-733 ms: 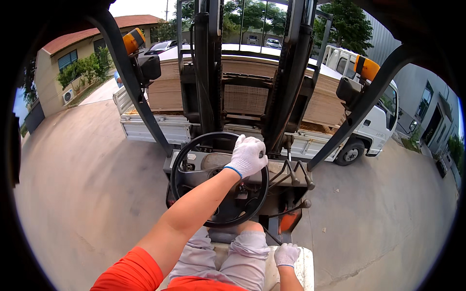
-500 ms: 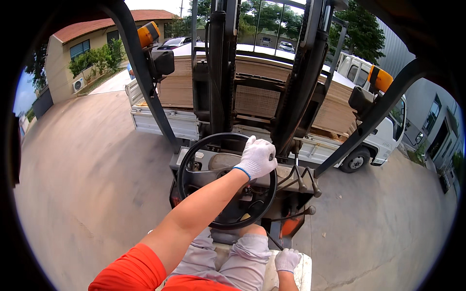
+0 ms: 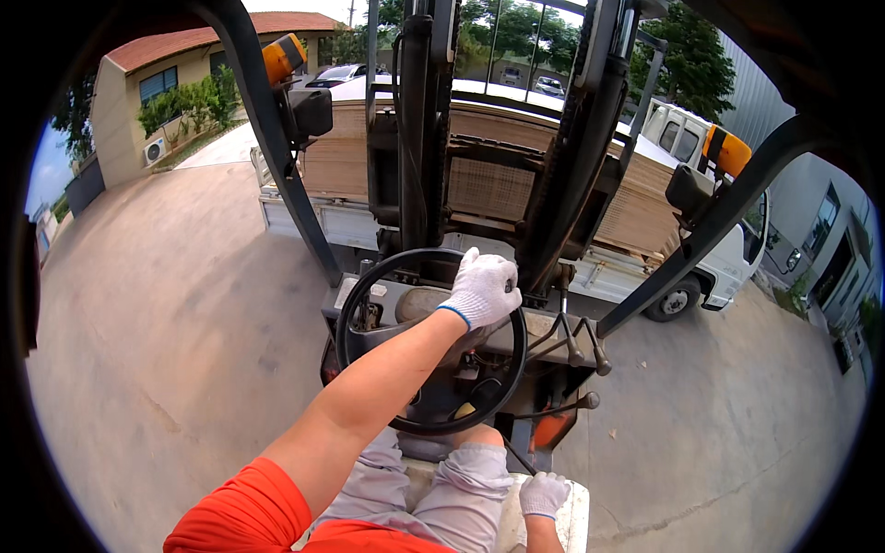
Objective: The person drives a forklift in an outdoor industrial yard, operating the steering wheel and levers to maneuver near wooden boards on a truck and other structures.
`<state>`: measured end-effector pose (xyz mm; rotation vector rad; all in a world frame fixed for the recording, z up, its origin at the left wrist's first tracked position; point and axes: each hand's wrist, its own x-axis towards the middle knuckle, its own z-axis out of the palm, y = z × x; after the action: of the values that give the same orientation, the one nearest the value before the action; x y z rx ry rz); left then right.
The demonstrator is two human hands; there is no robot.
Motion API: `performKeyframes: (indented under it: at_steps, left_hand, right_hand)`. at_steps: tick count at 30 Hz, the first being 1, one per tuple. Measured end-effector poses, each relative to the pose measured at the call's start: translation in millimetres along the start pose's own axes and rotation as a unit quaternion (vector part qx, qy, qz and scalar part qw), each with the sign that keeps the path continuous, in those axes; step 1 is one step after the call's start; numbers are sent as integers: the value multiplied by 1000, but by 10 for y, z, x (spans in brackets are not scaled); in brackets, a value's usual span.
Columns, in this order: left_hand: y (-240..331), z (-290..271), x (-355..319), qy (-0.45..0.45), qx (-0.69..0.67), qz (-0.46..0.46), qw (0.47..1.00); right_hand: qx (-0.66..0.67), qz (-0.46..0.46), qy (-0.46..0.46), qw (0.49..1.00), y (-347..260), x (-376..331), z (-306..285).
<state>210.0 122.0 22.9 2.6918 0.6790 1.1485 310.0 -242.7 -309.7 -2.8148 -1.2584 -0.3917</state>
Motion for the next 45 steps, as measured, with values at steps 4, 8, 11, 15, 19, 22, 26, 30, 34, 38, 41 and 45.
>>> performKeyframes:
  at_steps: [4,8,11,15,19,22,26,30,34,38,41,45]
  left_hand:
    - [22,-3,-1,-7,2,-3,1000]
    - [-33,-46,-1,-11,5,-12,1000]
    - [-24,-40,15,4,1,-3,1000]
    - [-13,-31,-1,12,-2,-7,1000]
    - [84,-39,44,-22,-12,-12,1000]
    - [-19,-23,-6,-2,-1,-6,1000]
    - [17,-71,6,-11,-9,-9,1000]
    - [-43,-20,-7,13,5,1,1000]
    - [-72,-16,28,0,-5,-4,1000]
    - [-100,-21,36,-4,-1,-13,1000]
    - [-127,-47,31,6,3,-7,1000]
    - [-116,-77,60,6,3,-14,1000]
  right_hand:
    - [1,-2,16,1000,20,-23,-31]
    - [1,-9,15,1000,3,-18,-23]
    - [-1,-4,14,1000,-4,-18,-34]
    - [-5,-11,18,1000,55,-41,28]
    - [-9,-10,22,1000,83,-39,4]
    - [-10,-21,15,1000,2,-4,-33]
    - [-11,-10,-1,1000,-34,-22,-25]
    - [-17,-17,19,1000,-29,-7,-6]
    - [-16,-16,18,1000,-29,-15,-10]
    - [-17,-17,21,999,-50,4,38]
    - [-17,-20,23,999,-64,11,63]
    - [-23,-15,16,999,-67,14,48]
